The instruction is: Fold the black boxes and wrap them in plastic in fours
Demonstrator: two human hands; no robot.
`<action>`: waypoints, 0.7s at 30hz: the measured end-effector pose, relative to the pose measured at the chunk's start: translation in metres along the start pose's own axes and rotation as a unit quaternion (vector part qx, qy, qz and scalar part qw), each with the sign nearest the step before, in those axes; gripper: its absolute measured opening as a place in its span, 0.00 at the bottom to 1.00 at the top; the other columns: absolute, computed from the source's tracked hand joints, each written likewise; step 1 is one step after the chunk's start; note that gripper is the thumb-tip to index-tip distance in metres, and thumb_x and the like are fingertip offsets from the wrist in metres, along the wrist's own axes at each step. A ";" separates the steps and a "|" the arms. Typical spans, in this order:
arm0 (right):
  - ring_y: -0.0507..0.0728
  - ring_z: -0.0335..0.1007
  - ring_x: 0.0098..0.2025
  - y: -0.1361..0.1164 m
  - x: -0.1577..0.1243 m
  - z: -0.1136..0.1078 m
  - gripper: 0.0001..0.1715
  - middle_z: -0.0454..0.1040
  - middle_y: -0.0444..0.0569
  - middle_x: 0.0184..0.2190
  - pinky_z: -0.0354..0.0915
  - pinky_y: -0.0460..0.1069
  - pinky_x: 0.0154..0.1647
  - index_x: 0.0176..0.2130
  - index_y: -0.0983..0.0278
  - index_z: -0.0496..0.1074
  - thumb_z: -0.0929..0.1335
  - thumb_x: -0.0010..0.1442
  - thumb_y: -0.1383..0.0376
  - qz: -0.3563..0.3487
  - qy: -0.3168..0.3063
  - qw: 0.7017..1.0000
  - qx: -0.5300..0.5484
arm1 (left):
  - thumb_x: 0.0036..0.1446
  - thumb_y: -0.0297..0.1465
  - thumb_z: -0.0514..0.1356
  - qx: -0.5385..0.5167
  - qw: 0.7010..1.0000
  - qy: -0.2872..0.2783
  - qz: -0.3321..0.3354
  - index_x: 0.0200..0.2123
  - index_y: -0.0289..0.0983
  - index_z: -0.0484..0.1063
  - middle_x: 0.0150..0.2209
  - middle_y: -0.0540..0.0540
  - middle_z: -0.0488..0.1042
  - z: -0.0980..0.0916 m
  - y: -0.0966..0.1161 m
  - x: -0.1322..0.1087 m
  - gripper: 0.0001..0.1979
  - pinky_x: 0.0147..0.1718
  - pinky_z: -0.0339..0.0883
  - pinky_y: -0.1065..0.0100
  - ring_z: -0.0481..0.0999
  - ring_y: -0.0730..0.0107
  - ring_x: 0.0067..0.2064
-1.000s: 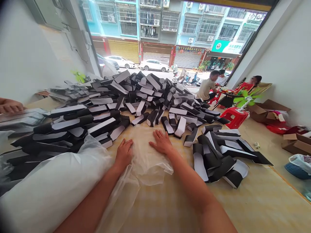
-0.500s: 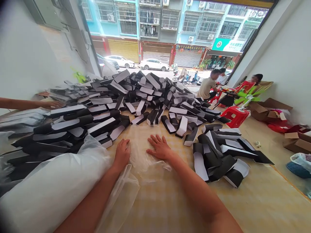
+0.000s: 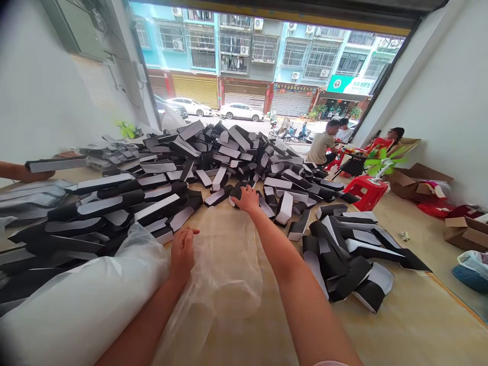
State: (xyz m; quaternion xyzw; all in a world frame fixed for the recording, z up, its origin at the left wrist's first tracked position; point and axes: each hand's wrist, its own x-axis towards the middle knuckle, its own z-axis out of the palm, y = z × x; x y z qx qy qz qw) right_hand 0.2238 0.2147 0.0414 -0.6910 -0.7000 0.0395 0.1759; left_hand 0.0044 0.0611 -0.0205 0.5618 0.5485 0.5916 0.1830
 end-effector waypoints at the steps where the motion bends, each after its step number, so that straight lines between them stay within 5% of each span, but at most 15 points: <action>1: 0.74 0.55 0.67 -0.002 0.007 0.002 0.44 0.54 0.64 0.70 0.56 0.66 0.62 0.67 0.63 0.61 0.67 0.61 0.43 0.014 -0.013 1.000 -0.007 | 0.65 0.38 0.49 0.000 1.000 -0.002 -0.003 0.33 0.41 0.75 0.38 0.43 0.76 0.000 0.000 0.000 0.16 0.52 0.65 0.54 0.72 0.54 0.48; 5: 0.81 0.42 0.71 -0.008 0.022 0.011 0.57 0.39 0.63 0.74 0.47 0.74 0.64 0.73 0.60 0.45 0.64 0.58 0.35 0.062 -0.098 0.993 -0.037 | 0.66 0.39 0.49 0.004 1.000 -0.015 -0.008 0.33 0.41 0.75 0.38 0.43 0.76 0.001 -0.002 0.000 0.17 0.51 0.65 0.54 0.73 0.54 0.47; 9: 0.83 0.47 0.69 -0.012 0.014 0.014 0.50 0.41 0.64 0.74 0.43 0.77 0.64 0.70 0.61 0.55 0.68 0.59 0.43 0.009 -0.134 0.988 -0.078 | 0.65 0.40 0.50 0.008 0.999 -0.026 -0.023 0.33 0.41 0.75 0.37 0.43 0.76 0.001 -0.002 0.000 0.16 0.49 0.65 0.55 0.73 0.55 0.46; 14: 0.75 0.56 0.67 -0.007 -0.020 0.008 0.43 0.42 0.59 0.74 0.52 0.70 0.66 0.69 0.57 0.58 0.71 0.60 0.54 -0.082 -0.149 0.983 -0.068 | 0.64 0.40 0.50 0.013 0.999 -0.045 -0.025 0.32 0.40 0.74 0.37 0.44 0.77 0.001 0.001 0.001 0.17 0.47 0.67 0.56 0.74 0.57 0.43; 18: 0.68 0.56 0.69 0.011 -0.059 -0.001 0.40 0.47 0.58 0.73 0.60 0.62 0.64 0.68 0.58 0.59 0.70 0.61 0.59 -0.196 -0.146 0.969 0.035 | 0.64 0.41 0.50 0.014 0.999 -0.052 -0.006 0.33 0.39 0.75 0.37 0.43 0.78 0.000 0.005 0.003 0.18 0.46 0.69 0.57 0.76 0.58 0.44; 21: 0.65 0.55 0.70 0.032 -0.078 -0.011 0.38 0.51 0.58 0.72 0.58 0.60 0.66 0.66 0.60 0.62 0.71 0.60 0.58 -0.251 -0.090 0.956 0.123 | 0.63 0.39 0.54 0.017 0.993 -0.096 0.072 0.34 0.39 0.77 0.41 0.43 0.79 -0.003 0.007 0.002 0.15 0.52 0.68 0.55 0.76 0.57 0.50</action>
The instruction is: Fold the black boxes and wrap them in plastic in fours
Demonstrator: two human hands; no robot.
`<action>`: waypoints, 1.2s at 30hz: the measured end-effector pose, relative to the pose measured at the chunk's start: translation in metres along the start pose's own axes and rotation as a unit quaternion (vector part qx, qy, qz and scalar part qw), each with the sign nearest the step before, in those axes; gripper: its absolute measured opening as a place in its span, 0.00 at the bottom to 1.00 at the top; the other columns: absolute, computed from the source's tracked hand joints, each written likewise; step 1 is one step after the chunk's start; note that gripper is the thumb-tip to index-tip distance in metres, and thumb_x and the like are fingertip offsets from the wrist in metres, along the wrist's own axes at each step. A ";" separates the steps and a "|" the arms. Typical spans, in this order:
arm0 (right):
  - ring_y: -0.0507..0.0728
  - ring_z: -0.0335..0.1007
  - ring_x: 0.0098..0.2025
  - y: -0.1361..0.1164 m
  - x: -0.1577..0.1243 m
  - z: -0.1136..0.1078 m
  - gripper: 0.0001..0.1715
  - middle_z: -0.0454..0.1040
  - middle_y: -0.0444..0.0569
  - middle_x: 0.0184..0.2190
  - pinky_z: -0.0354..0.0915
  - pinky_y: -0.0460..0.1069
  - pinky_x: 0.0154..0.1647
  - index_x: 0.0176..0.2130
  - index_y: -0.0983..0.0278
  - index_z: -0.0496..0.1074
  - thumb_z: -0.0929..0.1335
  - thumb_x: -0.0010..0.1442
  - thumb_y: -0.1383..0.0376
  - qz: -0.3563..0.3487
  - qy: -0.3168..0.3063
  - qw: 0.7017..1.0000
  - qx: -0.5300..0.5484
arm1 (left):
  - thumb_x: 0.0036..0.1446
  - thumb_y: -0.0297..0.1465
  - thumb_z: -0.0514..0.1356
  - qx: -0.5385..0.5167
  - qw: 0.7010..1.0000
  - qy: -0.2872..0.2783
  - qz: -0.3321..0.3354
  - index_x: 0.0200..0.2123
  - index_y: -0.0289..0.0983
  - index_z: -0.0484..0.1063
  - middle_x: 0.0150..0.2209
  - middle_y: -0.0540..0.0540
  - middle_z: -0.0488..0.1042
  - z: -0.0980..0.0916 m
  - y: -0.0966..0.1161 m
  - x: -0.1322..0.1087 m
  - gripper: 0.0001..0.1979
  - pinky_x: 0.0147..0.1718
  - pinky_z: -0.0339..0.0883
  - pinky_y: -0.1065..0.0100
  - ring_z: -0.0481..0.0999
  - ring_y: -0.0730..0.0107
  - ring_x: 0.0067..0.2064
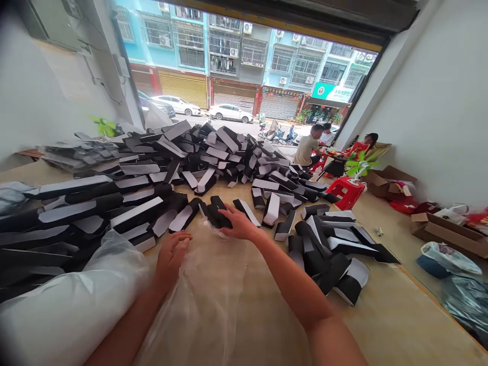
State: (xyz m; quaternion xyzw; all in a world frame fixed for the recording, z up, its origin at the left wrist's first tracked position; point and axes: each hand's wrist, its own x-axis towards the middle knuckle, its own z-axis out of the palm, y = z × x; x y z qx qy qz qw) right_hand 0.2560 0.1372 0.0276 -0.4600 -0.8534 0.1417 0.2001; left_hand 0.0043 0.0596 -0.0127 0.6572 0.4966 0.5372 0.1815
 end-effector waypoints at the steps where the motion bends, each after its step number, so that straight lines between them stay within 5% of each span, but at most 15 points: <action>1: 0.65 0.55 0.70 0.005 -0.007 -0.006 0.36 0.54 0.57 0.71 0.57 0.59 0.67 0.65 0.60 0.65 0.71 0.60 0.56 0.005 0.033 0.999 0.005 | 0.63 0.38 0.55 0.005 0.999 -0.031 0.033 0.35 0.40 0.77 0.42 0.44 0.80 0.000 0.000 0.000 0.13 0.55 0.67 0.54 0.75 0.56 0.53; 3: 0.65 0.56 0.69 0.020 -0.018 -0.021 0.32 0.58 0.57 0.69 0.55 0.59 0.68 0.61 0.61 0.69 0.70 0.62 0.54 0.065 0.109 0.992 -0.013 | 0.62 0.37 0.56 0.020 0.990 -0.105 0.091 0.38 0.41 0.79 0.46 0.44 0.81 0.002 -0.002 -0.001 0.12 0.58 0.65 0.51 0.74 0.54 0.57; 6: 0.65 0.52 0.71 0.052 -0.030 -0.047 0.32 0.58 0.59 0.69 0.53 0.59 0.68 0.62 0.64 0.67 0.67 0.64 0.52 0.280 0.182 0.940 -0.077 | 0.60 0.37 0.59 0.063 0.971 -0.191 0.128 0.39 0.42 0.80 0.45 0.43 0.82 0.011 -0.012 -0.002 0.11 0.56 0.68 0.50 0.75 0.52 0.56; 8: 0.68 0.49 0.71 0.072 -0.037 -0.059 0.38 0.54 0.65 0.70 0.52 0.62 0.67 0.65 0.68 0.62 0.66 0.64 0.51 0.407 0.177 0.891 -0.093 | 0.57 0.38 0.62 0.098 0.967 -0.194 0.130 0.38 0.41 0.81 0.45 0.42 0.81 0.017 -0.019 -0.002 0.11 0.54 0.70 0.50 0.76 0.50 0.55; 11: 0.76 0.51 0.70 0.091 -0.043 -0.064 0.46 0.54 0.75 0.68 0.52 0.68 0.65 0.67 0.75 0.57 0.66 0.63 0.47 0.476 0.160 0.860 -0.090 | 0.54 0.37 0.63 0.152 0.970 -0.149 0.114 0.40 0.40 0.81 0.43 0.41 0.80 0.022 -0.028 -0.002 0.12 0.54 0.70 0.49 0.75 0.48 0.53; 16: 0.73 0.57 0.67 0.087 -0.029 -0.044 0.44 0.58 0.70 0.67 0.52 0.67 0.65 0.67 0.71 0.57 0.64 0.64 0.47 0.440 0.132 0.884 -0.084 | 0.52 0.29 0.61 0.218 0.973 -0.061 0.050 0.36 0.36 0.80 0.37 0.39 0.76 0.021 -0.031 -0.003 0.10 0.46 0.72 0.53 0.75 0.52 0.43; 20: 0.67 0.57 0.68 0.063 -0.008 -0.020 0.38 0.58 0.63 0.68 0.57 0.60 0.64 0.67 0.67 0.58 0.65 0.65 0.52 0.348 0.122 0.926 -0.086 | 0.50 0.22 0.57 0.230 0.972 -0.051 0.022 0.32 0.36 0.78 0.34 0.40 0.74 0.019 -0.029 -0.004 0.10 0.44 0.70 0.55 0.73 0.53 0.42; 25: 0.69 0.55 0.69 0.008 0.002 0.015 0.34 0.58 0.61 0.68 0.54 0.63 0.66 0.63 0.64 0.66 0.67 0.65 0.51 0.116 0.162 0.972 -0.124 | 0.49 0.19 0.56 0.212 0.976 -0.048 -0.002 0.29 0.37 0.76 0.33 0.42 0.73 0.019 -0.027 -0.006 0.11 0.43 0.69 0.58 0.72 0.56 0.41; 28: 0.67 0.48 0.72 -0.022 -0.002 0.031 0.29 0.56 0.51 0.70 0.50 0.65 0.68 0.62 0.52 0.69 0.67 0.64 0.48 -0.011 0.099 0.986 -0.137 | 0.47 0.19 0.56 0.198 0.980 -0.038 -0.007 0.28 0.37 0.75 0.33 0.43 0.72 0.019 -0.028 -0.006 0.11 0.44 0.69 0.58 0.72 0.57 0.41; 32: 0.71 0.46 0.72 -0.030 -0.011 0.036 0.21 0.59 0.47 0.69 0.44 0.72 0.67 0.57 0.47 0.74 0.66 0.67 0.50 0.063 0.068 0.979 -0.179 | 0.45 0.18 0.55 0.195 0.981 -0.019 -0.014 0.30 0.37 0.75 0.37 0.42 0.72 0.020 -0.030 -0.006 0.12 0.47 0.69 0.56 0.72 0.56 0.43; 36: 0.73 0.50 0.70 -0.010 -0.030 0.038 0.20 0.59 0.55 0.69 0.47 0.73 0.65 0.54 0.56 0.76 0.63 0.69 0.56 0.212 0.192 0.936 -0.205 | 0.46 0.18 0.55 0.202 0.979 0.012 -0.027 0.35 0.37 0.75 0.42 0.40 0.72 0.020 -0.032 -0.006 0.15 0.52 0.68 0.52 0.72 0.53 0.48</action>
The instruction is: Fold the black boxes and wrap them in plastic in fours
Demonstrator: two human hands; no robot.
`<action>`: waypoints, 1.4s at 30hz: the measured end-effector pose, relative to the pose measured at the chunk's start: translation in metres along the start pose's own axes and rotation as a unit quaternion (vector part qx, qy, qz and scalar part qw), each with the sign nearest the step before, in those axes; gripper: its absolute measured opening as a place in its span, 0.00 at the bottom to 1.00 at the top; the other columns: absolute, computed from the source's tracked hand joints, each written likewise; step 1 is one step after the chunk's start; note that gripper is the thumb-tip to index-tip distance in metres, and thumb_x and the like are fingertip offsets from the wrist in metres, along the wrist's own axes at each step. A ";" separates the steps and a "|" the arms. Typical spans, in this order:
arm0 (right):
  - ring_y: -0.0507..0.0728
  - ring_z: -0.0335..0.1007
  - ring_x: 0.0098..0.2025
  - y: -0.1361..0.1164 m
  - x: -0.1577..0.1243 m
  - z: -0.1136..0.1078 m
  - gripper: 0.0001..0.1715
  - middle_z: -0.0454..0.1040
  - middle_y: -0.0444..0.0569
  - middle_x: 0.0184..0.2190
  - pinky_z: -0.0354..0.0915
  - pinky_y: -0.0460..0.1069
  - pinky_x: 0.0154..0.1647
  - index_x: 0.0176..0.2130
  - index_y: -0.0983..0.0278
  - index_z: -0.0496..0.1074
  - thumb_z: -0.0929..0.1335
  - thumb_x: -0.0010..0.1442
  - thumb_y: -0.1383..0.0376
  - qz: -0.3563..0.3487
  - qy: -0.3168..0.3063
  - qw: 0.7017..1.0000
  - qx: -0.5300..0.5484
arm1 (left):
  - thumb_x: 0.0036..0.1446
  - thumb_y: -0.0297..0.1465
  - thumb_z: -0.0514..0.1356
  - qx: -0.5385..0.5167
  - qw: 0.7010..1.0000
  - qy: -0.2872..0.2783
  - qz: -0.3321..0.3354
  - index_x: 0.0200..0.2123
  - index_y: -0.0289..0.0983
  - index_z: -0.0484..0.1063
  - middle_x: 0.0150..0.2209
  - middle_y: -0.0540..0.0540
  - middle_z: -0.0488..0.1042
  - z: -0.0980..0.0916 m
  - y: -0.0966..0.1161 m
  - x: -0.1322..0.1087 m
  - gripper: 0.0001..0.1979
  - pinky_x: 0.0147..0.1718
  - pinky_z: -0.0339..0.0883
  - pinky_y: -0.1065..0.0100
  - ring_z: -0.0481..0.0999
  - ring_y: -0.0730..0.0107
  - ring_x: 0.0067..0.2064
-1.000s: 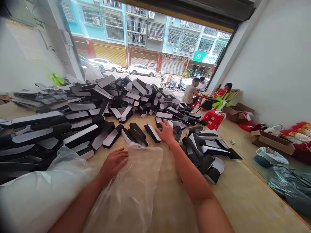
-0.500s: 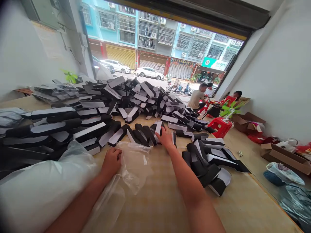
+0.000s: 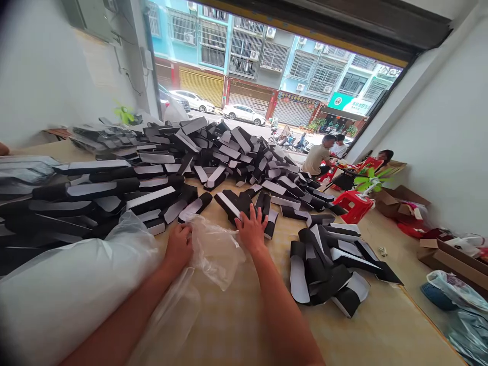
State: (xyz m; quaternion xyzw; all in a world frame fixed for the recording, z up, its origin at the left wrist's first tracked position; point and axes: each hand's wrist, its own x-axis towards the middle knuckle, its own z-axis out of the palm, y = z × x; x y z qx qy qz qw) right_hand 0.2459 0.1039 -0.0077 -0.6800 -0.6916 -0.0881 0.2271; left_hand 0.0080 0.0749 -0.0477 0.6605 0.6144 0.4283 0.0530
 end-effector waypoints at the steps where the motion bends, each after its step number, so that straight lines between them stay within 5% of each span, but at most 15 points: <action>1: 0.72 0.52 0.69 0.006 -0.005 0.002 0.19 0.61 0.57 0.67 0.48 0.72 0.65 0.53 0.59 0.77 0.63 0.69 0.58 0.027 0.035 0.999 0.005 | 0.46 0.18 0.55 0.002 1.000 0.011 -0.003 0.36 0.37 0.75 0.44 0.39 0.72 0.000 0.000 0.000 0.16 0.53 0.67 0.51 0.71 0.53 0.49; 4: 0.68 0.61 0.63 0.015 -0.024 0.009 0.20 0.68 0.60 0.61 0.55 0.66 0.63 0.47 0.63 0.79 0.61 0.68 0.60 0.032 0.119 0.990 0.070 | 0.46 0.18 0.55 0.004 0.999 0.043 -0.007 0.40 0.36 0.74 0.47 0.38 0.71 -0.002 0.001 0.002 0.18 0.57 0.65 0.48 0.70 0.50 0.53; 9: 0.62 0.72 0.49 0.004 -0.043 0.007 0.23 0.77 0.56 0.44 0.66 0.59 0.54 0.39 0.61 0.78 0.59 0.69 0.54 -0.026 0.162 0.940 0.298 | 0.57 0.30 0.59 -0.024 0.995 0.097 -0.016 0.44 0.37 0.72 0.52 0.37 0.70 -0.014 0.012 0.004 0.11 0.59 0.62 0.49 0.69 0.50 0.56; 13: 0.56 0.70 0.27 -0.002 -0.046 0.001 0.29 0.75 0.49 0.26 0.68 0.51 0.29 0.36 0.60 0.74 0.57 0.68 0.45 0.024 0.078 0.857 0.509 | 0.62 0.39 0.57 -0.063 0.988 0.135 0.030 0.43 0.38 0.73 0.50 0.39 0.73 -0.029 0.023 0.003 0.12 0.58 0.62 0.53 0.71 0.55 0.55; 16: 0.53 0.66 0.20 0.001 -0.047 -0.003 0.32 0.77 0.47 0.24 0.61 0.47 0.20 0.41 0.61 0.73 0.56 0.67 0.41 0.027 -0.040 0.812 0.582 | 0.63 0.39 0.56 -0.074 0.990 0.060 0.100 0.40 0.39 0.75 0.43 0.42 0.78 -0.034 0.028 0.000 0.12 0.55 0.64 0.54 0.75 0.57 0.50; 18: 0.54 0.72 0.26 0.002 -0.048 -0.004 0.28 0.80 0.50 0.32 0.66 0.48 0.24 0.45 0.60 0.73 0.61 0.64 0.42 -0.005 -0.096 0.818 0.567 | 0.62 0.40 0.58 -0.071 0.985 -0.056 0.149 0.41 0.40 0.77 0.43 0.43 0.80 -0.033 0.030 -0.002 0.12 0.54 0.65 0.55 0.77 0.57 0.50; 22: 0.63 0.75 0.50 -0.001 -0.046 0.001 0.27 0.79 0.53 0.49 0.71 0.57 0.51 0.51 0.59 0.75 0.74 0.54 0.51 -0.131 -0.089 0.899 0.407 | 0.56 0.44 0.64 -0.043 0.948 -0.232 0.213 0.46 0.41 0.78 0.51 0.41 0.79 -0.026 0.030 -0.005 0.18 0.59 0.61 0.51 0.74 0.50 0.57; 26: 0.65 0.70 0.58 0.008 -0.043 0.012 0.24 0.79 0.51 0.50 0.63 0.60 0.62 0.51 0.60 0.77 0.70 0.53 0.68 -0.107 -0.065 0.958 0.257 | 0.53 0.42 0.66 0.002 0.961 -0.212 0.178 0.48 0.41 0.77 0.56 0.39 0.76 -0.018 0.024 -0.007 0.20 0.64 0.54 0.42 0.67 0.44 0.64; 30: 0.65 0.72 0.53 0.029 -0.042 0.017 0.25 0.80 0.53 0.45 0.65 0.63 0.56 0.46 0.62 0.79 0.62 0.54 0.72 0.019 0.008 0.973 0.230 | 0.51 0.31 0.64 0.024 0.982 -0.151 0.107 0.44 0.40 0.78 0.54 0.39 0.77 -0.013 0.017 -0.004 0.14 0.64 0.53 0.39 0.70 0.45 0.61; 33: 0.65 0.72 0.48 0.033 -0.041 0.015 0.22 0.80 0.54 0.40 0.66 0.62 0.53 0.41 0.63 0.79 0.60 0.55 0.68 0.080 0.098 0.960 0.248 | 0.48 0.25 0.59 0.003 0.991 -0.106 0.085 0.41 0.40 0.78 0.51 0.41 0.78 -0.018 0.017 -0.001 0.16 0.64 0.55 0.41 0.71 0.47 0.60; 37: 0.64 0.71 0.49 0.025 -0.038 0.008 0.20 0.79 0.56 0.43 0.67 0.60 0.51 0.41 0.63 0.78 0.60 0.58 0.60 0.064 0.152 0.935 0.314 | 0.53 0.29 0.56 -0.076 0.983 -0.036 0.163 0.42 0.40 0.76 0.51 0.42 0.78 -0.034 0.026 -0.002 0.14 0.63 0.58 0.48 0.71 0.52 0.61; 39: 0.63 0.72 0.48 0.022 -0.038 0.004 0.22 0.79 0.56 0.45 0.68 0.57 0.48 0.42 0.63 0.77 0.60 0.59 0.57 0.058 0.151 0.909 0.385 | 0.57 0.33 0.55 -0.122 0.969 -0.050 0.208 0.43 0.40 0.76 0.50 0.43 0.79 -0.041 0.031 -0.004 0.13 0.60 0.61 0.52 0.72 0.54 0.59; 42: 0.61 0.75 0.42 0.020 -0.039 0.001 0.25 0.80 0.54 0.41 0.69 0.55 0.44 0.42 0.63 0.77 0.57 0.63 0.55 0.077 0.108 0.881 0.455 | 0.60 0.36 0.54 -0.158 0.952 -0.156 0.211 0.48 0.40 0.76 0.48 0.43 0.80 -0.044 0.035 -0.007 0.16 0.52 0.68 0.58 0.78 0.58 0.51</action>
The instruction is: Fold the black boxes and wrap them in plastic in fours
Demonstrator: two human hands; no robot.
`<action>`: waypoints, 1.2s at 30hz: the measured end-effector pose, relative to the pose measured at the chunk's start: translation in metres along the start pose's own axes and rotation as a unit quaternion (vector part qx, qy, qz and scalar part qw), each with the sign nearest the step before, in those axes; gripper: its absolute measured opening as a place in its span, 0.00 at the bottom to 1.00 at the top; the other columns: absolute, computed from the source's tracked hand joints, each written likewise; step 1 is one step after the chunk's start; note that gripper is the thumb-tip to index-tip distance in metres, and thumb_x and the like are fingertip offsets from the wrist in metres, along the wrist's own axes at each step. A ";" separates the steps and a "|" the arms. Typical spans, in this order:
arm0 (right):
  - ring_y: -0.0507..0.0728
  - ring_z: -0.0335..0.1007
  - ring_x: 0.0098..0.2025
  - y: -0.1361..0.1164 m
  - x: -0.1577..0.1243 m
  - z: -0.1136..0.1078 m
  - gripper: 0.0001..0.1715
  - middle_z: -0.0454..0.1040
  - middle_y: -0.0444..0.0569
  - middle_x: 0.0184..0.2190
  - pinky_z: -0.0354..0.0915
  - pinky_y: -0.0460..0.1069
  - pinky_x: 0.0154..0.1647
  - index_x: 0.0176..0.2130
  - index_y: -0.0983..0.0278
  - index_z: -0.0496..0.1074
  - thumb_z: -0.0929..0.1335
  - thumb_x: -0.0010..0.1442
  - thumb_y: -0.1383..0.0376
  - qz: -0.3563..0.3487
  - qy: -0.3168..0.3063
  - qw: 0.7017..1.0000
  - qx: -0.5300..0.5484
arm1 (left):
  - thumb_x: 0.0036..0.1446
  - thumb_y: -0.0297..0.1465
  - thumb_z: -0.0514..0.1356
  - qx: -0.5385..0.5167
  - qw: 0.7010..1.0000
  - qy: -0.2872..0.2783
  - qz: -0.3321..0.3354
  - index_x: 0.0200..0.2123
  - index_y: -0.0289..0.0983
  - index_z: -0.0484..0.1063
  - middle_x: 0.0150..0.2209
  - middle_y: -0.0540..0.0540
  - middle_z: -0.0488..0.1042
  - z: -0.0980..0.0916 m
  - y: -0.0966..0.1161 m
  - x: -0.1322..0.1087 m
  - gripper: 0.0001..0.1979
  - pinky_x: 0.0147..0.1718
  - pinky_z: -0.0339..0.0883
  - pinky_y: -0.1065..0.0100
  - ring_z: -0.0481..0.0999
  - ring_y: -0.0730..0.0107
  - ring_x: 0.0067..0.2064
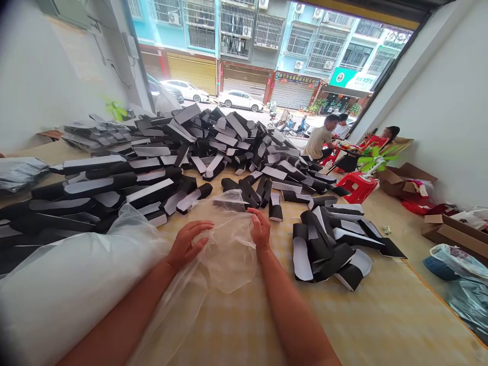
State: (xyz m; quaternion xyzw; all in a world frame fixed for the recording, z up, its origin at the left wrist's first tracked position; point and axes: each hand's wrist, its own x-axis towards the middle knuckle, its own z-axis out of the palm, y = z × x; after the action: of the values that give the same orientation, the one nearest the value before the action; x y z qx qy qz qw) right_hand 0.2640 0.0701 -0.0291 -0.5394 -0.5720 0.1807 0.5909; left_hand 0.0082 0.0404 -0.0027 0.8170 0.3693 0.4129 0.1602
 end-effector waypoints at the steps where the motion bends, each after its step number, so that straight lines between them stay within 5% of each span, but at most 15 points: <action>1: 0.61 0.76 0.40 -0.001 -0.001 0.000 0.26 0.80 0.54 0.38 0.70 0.55 0.42 0.42 0.63 0.77 0.56 0.64 0.54 0.012 -0.018 1.000 0.003 | 0.62 0.38 0.54 -0.014 0.999 -0.046 -0.016 0.48 0.41 0.76 0.46 0.43 0.81 0.001 0.000 0.000 0.17 0.49 0.70 0.60 0.79 0.60 0.47; 4: 0.60 0.75 0.35 -0.005 -0.004 0.001 0.25 0.81 0.51 0.32 0.69 0.54 0.39 0.38 0.62 0.79 0.60 0.64 0.50 0.005 -0.095 0.995 -0.013 | 0.66 0.43 0.50 -0.040 0.987 -0.153 -0.037 0.38 0.40 0.79 0.37 0.43 0.81 0.003 -0.001 0.002 0.20 0.42 0.70 0.64 0.79 0.62 0.39; 6: 0.61 0.75 0.36 -0.009 -0.005 0.003 0.20 0.80 0.49 0.31 0.69 0.56 0.42 0.31 0.59 0.79 0.66 0.61 0.50 -0.029 -0.134 0.990 -0.029 | 0.67 0.44 0.47 -0.048 0.985 -0.163 -0.039 0.29 0.39 0.79 0.34 0.42 0.80 0.004 -0.002 0.003 0.26 0.41 0.69 0.64 0.77 0.63 0.38; 10: 0.61 0.73 0.39 -0.009 -0.005 0.005 0.22 0.78 0.51 0.31 0.68 0.57 0.46 0.25 0.59 0.76 0.64 0.63 0.53 -0.082 -0.035 0.991 -0.099 | 0.69 0.43 0.44 -0.048 0.992 -0.099 -0.062 0.25 0.38 0.76 0.31 0.43 0.77 0.006 -0.003 0.003 0.29 0.38 0.69 0.65 0.76 0.65 0.36; 14: 0.62 0.72 0.46 0.002 0.000 0.003 0.23 0.78 0.56 0.41 0.69 0.54 0.40 0.36 0.62 0.77 0.59 0.65 0.53 -0.016 0.096 0.985 -0.140 | 0.67 0.38 0.50 -0.063 0.995 -0.043 -0.065 0.25 0.38 0.74 0.32 0.45 0.76 0.007 -0.003 0.003 0.22 0.33 0.68 0.68 0.75 0.69 0.34; 19: 0.62 0.70 0.50 0.015 0.003 0.009 0.26 0.73 0.58 0.55 0.70 0.55 0.45 0.55 0.64 0.71 0.60 0.64 0.56 -0.032 0.023 0.989 -0.145 | 0.60 0.34 0.57 -0.080 0.991 -0.059 -0.088 0.35 0.38 0.76 0.38 0.46 0.76 0.009 -0.002 0.003 0.09 0.26 0.66 0.72 0.74 0.74 0.29; 24: 0.64 0.68 0.49 0.018 0.003 0.013 0.28 0.76 0.56 0.47 0.62 0.61 0.57 0.60 0.64 0.69 0.63 0.63 0.59 -0.082 -0.026 0.966 -0.243 | 0.60 0.34 0.57 -0.053 0.993 -0.064 -0.086 0.44 0.40 0.77 0.34 0.49 0.78 0.012 -0.006 0.002 0.12 0.31 0.69 0.70 0.73 0.73 0.28; 28: 0.64 0.67 0.44 0.018 0.003 0.013 0.24 0.75 0.54 0.38 0.63 0.60 0.53 0.54 0.63 0.73 0.65 0.62 0.58 -0.071 -0.033 0.962 -0.261 | 0.59 0.36 0.58 -0.046 0.991 -0.059 -0.110 0.53 0.40 0.73 0.35 0.51 0.78 0.015 -0.012 0.002 0.19 0.30 0.68 0.70 0.70 0.75 0.26; 32: 0.64 0.66 0.43 0.016 0.003 0.015 0.15 0.75 0.54 0.35 0.63 0.58 0.49 0.36 0.62 0.77 0.66 0.61 0.55 -0.035 -0.012 0.983 -0.180 | 0.59 0.38 0.58 -0.047 0.988 -0.074 -0.125 0.54 0.40 0.72 0.35 0.51 0.78 0.016 -0.014 0.003 0.21 0.30 0.67 0.70 0.69 0.75 0.25; 36: 0.60 0.68 0.37 0.014 0.003 0.016 0.19 0.75 0.51 0.31 0.64 0.55 0.42 0.29 0.61 0.73 0.65 0.60 0.50 -0.016 0.010 0.992 -0.128 | 0.59 0.39 0.57 -0.053 0.986 -0.079 -0.134 0.54 0.39 0.72 0.35 0.50 0.78 0.015 -0.014 0.005 0.21 0.30 0.67 0.69 0.68 0.74 0.25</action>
State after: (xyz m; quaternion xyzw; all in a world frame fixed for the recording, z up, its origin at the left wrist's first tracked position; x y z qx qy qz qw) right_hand 0.2568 0.0846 -0.0431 -0.6031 -0.5934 0.0907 0.5253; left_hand 0.0155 0.0538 -0.0170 0.7805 0.4389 0.3413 0.2859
